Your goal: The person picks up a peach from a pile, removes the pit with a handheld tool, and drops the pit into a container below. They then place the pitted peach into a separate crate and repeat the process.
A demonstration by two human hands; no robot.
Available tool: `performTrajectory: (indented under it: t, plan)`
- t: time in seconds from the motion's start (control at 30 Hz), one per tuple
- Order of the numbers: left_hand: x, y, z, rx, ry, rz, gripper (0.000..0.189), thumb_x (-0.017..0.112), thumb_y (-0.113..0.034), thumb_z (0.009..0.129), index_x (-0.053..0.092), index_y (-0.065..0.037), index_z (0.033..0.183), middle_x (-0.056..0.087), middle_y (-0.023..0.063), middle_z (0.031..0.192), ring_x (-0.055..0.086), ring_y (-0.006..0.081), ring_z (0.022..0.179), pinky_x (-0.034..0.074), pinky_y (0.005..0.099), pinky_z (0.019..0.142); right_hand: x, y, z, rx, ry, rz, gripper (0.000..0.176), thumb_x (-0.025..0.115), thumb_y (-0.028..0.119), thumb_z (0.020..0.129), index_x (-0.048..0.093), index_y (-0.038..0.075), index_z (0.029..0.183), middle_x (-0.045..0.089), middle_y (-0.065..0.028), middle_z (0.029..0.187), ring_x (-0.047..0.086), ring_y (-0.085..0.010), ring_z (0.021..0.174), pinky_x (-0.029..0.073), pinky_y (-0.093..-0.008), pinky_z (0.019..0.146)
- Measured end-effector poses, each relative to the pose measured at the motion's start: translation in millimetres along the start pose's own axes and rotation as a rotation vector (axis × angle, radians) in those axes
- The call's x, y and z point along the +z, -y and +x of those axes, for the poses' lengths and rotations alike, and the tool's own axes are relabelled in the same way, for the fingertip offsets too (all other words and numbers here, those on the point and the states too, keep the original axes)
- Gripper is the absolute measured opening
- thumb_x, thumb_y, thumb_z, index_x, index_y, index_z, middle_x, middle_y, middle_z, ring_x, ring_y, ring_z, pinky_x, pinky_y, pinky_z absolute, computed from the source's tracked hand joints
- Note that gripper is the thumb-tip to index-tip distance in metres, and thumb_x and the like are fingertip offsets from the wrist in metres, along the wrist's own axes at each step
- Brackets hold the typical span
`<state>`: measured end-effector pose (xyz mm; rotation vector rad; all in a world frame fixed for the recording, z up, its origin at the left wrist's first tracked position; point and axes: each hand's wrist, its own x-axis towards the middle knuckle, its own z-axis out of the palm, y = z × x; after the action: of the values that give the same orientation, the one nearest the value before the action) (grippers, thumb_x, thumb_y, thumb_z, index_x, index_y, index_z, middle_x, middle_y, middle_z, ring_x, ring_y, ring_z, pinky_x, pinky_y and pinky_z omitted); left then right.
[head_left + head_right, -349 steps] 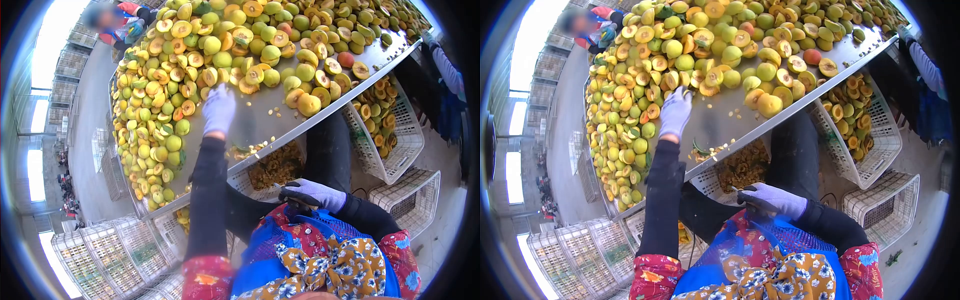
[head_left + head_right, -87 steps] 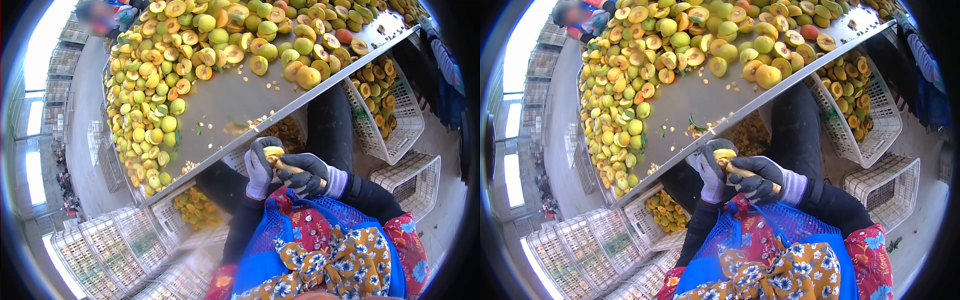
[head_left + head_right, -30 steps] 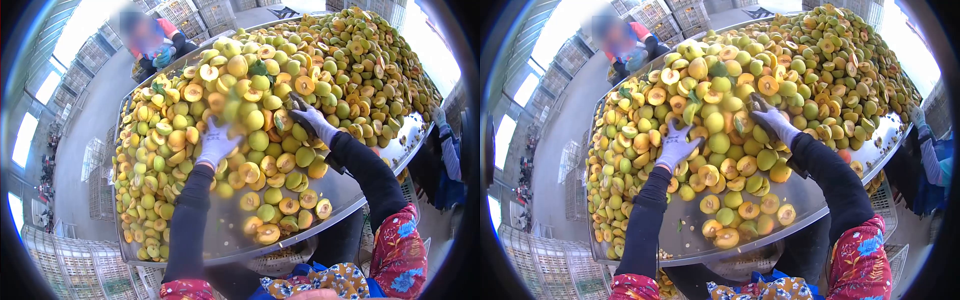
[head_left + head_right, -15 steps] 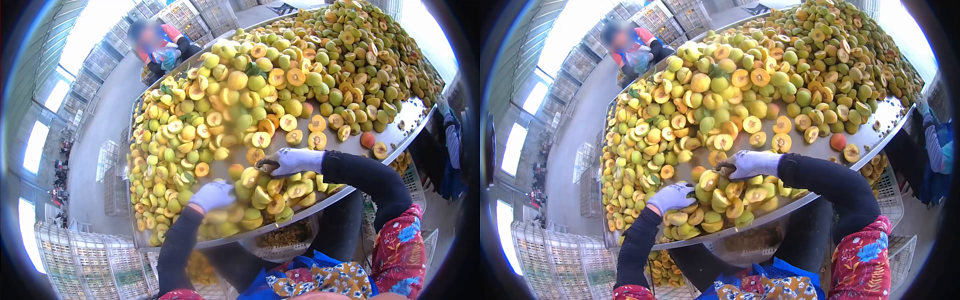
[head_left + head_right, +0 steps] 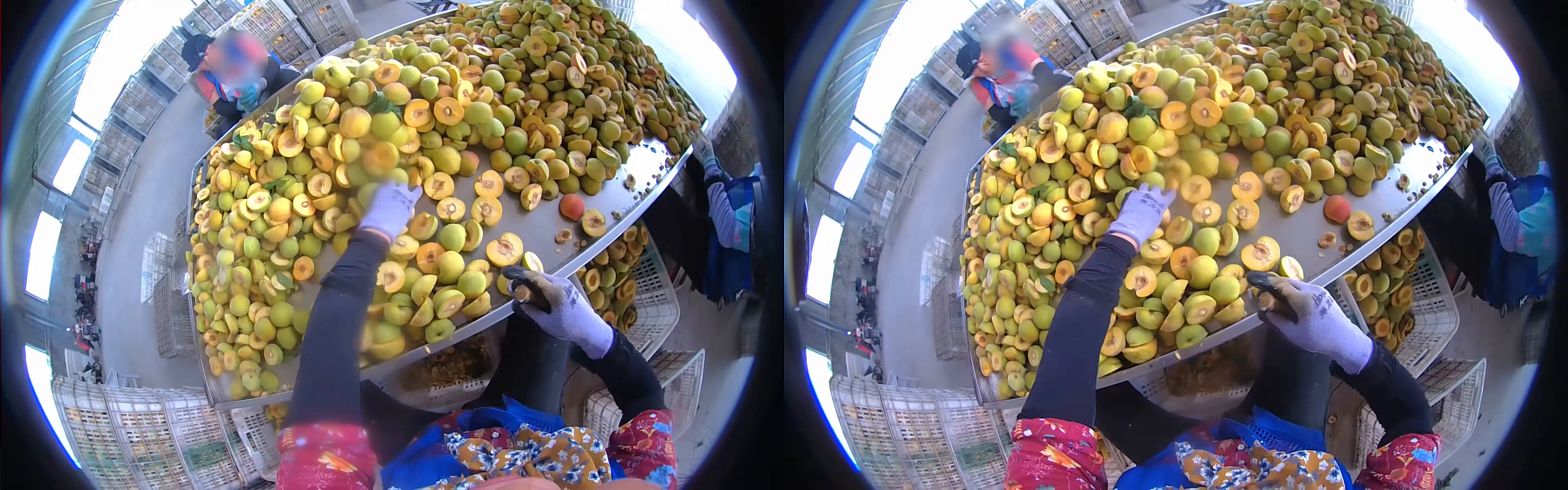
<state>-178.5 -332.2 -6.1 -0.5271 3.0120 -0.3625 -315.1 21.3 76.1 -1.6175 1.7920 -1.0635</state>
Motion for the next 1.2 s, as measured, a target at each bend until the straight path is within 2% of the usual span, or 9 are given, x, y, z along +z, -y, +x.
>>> performTrajectory:
  t: [0.13,0.23,0.33,0.37,0.43,0.7,0.8,1.1,1.2]
  plan:
    - [-31,3,-63,-0.358,0.008,-0.375,0.063,0.076,-0.027,0.080,0.043,-0.011,0.132,0.062,0.0155,0.114,0.064,0.0327,0.103,0.054,0.0413,0.081,17,-1,-30,0.127,-0.049,0.174,0.054,0.068,0.005,0.084,0.050,0.004,0.135,0.067,-0.0215,0.100,0.066,-0.0395,0.095,0.053,-0.0411,0.079]
    - [-65,-25,-125,-0.591,-0.207,-1.637,0.065,0.075,-0.019,0.085,0.041,-0.006,0.138,0.059,0.0067,0.114,0.063,0.0153,0.100,0.059,0.0290,0.064,36,13,-36,0.160,0.067,0.121,0.057,0.069,0.009,0.084,0.044,0.002,0.135,0.066,-0.0236,0.097,0.065,-0.0420,0.094,0.052,-0.0428,0.080]
    - [-83,-59,-182,-0.710,-0.114,-2.023,0.059,0.072,-0.019,0.088,0.044,-0.004,0.138,0.059,0.0107,0.121,0.064,0.0177,0.105,0.061,0.0320,0.068,60,34,-35,0.042,0.094,0.213,0.052,0.068,0.010,0.085,0.045,0.001,0.130,0.066,-0.0249,0.099,0.064,-0.0439,0.094,0.052,-0.0445,0.079]
    - [-54,-78,-203,-0.466,-0.428,-1.621,0.055,0.068,-0.025,0.092,0.045,-0.004,0.137,0.059,0.0115,0.122,0.064,0.0193,0.106,0.061,0.0342,0.071,66,43,-34,0.008,0.119,0.198,0.050,0.067,0.010,0.085,0.045,0.000,0.129,0.066,-0.0245,0.099,0.064,-0.0436,0.092,0.052,-0.0449,0.077]
    - [-67,-105,-230,-0.593,-0.273,-2.468,0.052,0.051,-0.043,0.101,0.046,-0.004,0.135,0.060,0.0142,0.123,0.062,0.0239,0.111,0.058,0.0399,0.085,78,60,-35,-0.045,0.161,0.165,0.047,0.067,0.012,0.086,0.046,0.000,0.126,0.066,-0.0238,0.099,0.065,-0.0429,0.089,0.052,-0.0459,0.074]
    - [-70,-189,-276,-0.651,-0.532,-1.484,0.051,0.035,-0.043,0.106,0.047,0.001,0.128,0.059,0.0122,0.113,0.058,0.0195,0.106,0.048,0.0328,0.092,128,96,-55,-0.071,0.146,-0.290,0.037,0.060,0.026,0.092,0.050,-0.001,0.116,0.062,-0.0164,0.089,0.066,-0.0340,0.075,0.051,-0.0442,0.059]
    - [-92,-198,-278,-0.856,-0.505,-1.850,0.041,0.037,-0.035,0.108,0.052,-0.001,0.123,0.061,0.0109,0.110,0.059,0.0172,0.100,0.048,0.0305,0.088,134,102,-62,-0.044,0.193,-0.309,0.027,0.060,0.021,0.093,0.052,-0.001,0.108,0.063,-0.0186,0.086,0.065,-0.0373,0.072,0.052,-0.0453,0.059]
    - [-95,-220,-289,-0.882,-0.666,-1.444,0.035,0.040,-0.026,0.107,0.058,0.002,0.113,0.063,0.0115,0.105,0.059,0.0188,0.097,0.047,0.0328,0.090,154,102,-76,-0.009,0.237,-0.025,0.030,0.054,0.031,0.098,0.050,0.001,0.097,0.055,-0.0086,0.060,0.057,-0.0239,0.045,0.042,-0.0333,0.038]
    - [-84,-230,-285,-0.873,-0.784,-1.375,0.035,0.040,-0.027,0.107,0.056,0.003,0.116,0.062,0.0126,0.109,0.059,0.0204,0.100,0.047,0.0337,0.090,133,118,-59,0.819,0.599,1.026,0.034,0.051,0.039,0.101,0.052,0.005,0.094,0.050,-0.0009,0.057,0.047,-0.0127,0.040,0.035,-0.0247,0.034]
